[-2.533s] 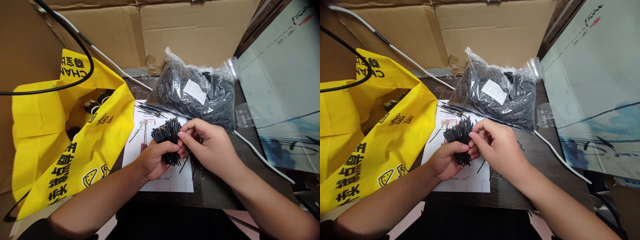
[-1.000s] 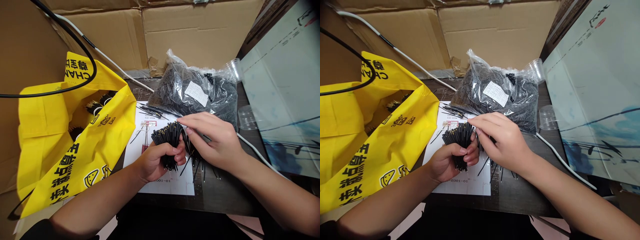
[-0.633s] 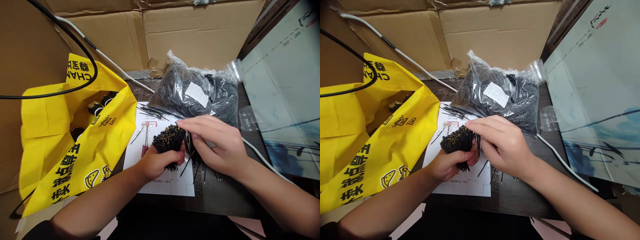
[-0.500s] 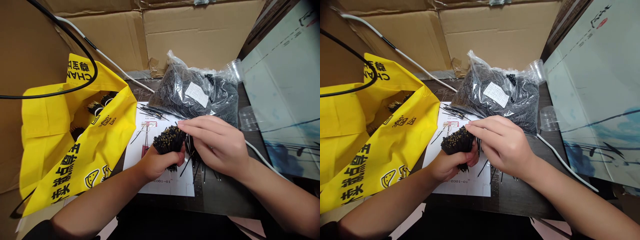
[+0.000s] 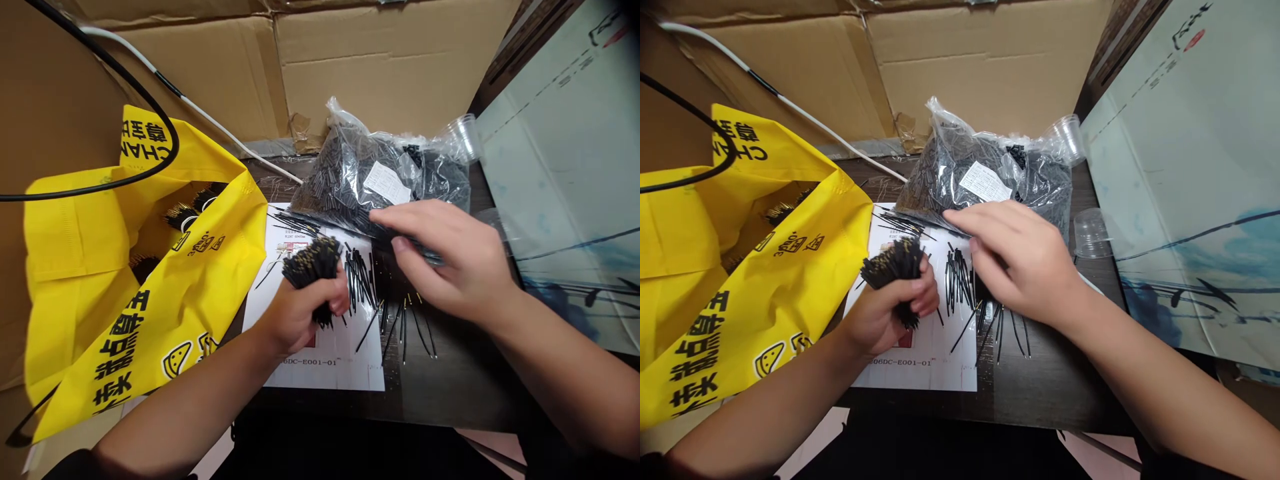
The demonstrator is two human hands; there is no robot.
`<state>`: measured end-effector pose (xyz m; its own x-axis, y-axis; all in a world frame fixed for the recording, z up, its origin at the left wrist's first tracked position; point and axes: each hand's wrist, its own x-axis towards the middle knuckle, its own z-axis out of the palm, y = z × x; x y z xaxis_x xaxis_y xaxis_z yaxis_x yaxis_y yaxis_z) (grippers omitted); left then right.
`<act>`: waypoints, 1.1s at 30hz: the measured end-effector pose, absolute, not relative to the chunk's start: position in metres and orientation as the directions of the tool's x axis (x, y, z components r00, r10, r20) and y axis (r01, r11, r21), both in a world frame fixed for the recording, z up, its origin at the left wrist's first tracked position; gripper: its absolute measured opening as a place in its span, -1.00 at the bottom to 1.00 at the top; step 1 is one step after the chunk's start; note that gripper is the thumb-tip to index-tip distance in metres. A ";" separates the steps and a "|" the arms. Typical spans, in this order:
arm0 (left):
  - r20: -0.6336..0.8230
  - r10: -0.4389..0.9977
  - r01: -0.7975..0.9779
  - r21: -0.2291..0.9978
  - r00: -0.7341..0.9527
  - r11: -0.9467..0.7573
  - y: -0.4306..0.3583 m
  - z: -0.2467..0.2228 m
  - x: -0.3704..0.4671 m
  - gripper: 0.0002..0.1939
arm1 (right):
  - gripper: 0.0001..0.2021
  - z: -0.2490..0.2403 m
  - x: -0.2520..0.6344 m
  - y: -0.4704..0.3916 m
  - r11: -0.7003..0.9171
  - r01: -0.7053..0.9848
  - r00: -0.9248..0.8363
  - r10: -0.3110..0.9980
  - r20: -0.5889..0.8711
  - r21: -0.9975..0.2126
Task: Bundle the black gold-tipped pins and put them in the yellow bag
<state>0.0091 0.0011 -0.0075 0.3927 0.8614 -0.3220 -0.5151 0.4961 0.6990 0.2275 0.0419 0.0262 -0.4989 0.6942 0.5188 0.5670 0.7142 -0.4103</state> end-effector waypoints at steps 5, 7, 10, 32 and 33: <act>-0.376 0.901 -0.678 0.606 0.218 0.417 0.019 0.005 0.000 -0.80 | -0.84 0.018 0.227 0.015 0.429 0.852 -0.390 0.902 0.182 -0.299; -0.392 0.904 -0.695 0.601 0.172 0.394 0.023 0.006 -0.002 -0.81 | -0.79 0.011 0.217 -0.002 0.365 0.886 -0.360 0.930 0.072 -0.286; -0.384 0.915 -0.688 0.630 0.126 0.359 0.025 0.006 -0.003 -0.82 | -0.75 0.003 0.196 -0.019 0.279 0.932 -0.301 0.952 -0.064 -0.232; -0.419 0.900 -0.642 0.658 0.121 0.393 0.021 0.002 0.002 -0.78 | -0.84 0.012 0.165 0.001 0.203 0.979 -0.203 0.922 -0.329 -0.037; -0.418 0.900 -0.644 0.657 0.122 0.392 0.021 0.002 0.001 -0.77 | -0.84 0.011 0.164 0.002 0.217 0.975 -0.216 0.918 -0.333 -0.035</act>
<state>0.0011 0.0209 0.0020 0.1215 0.9003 -0.4179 -0.6438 0.3920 0.6572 0.1640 0.0018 0.0113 -0.2164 0.9178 -0.3328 0.9755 0.2172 -0.0352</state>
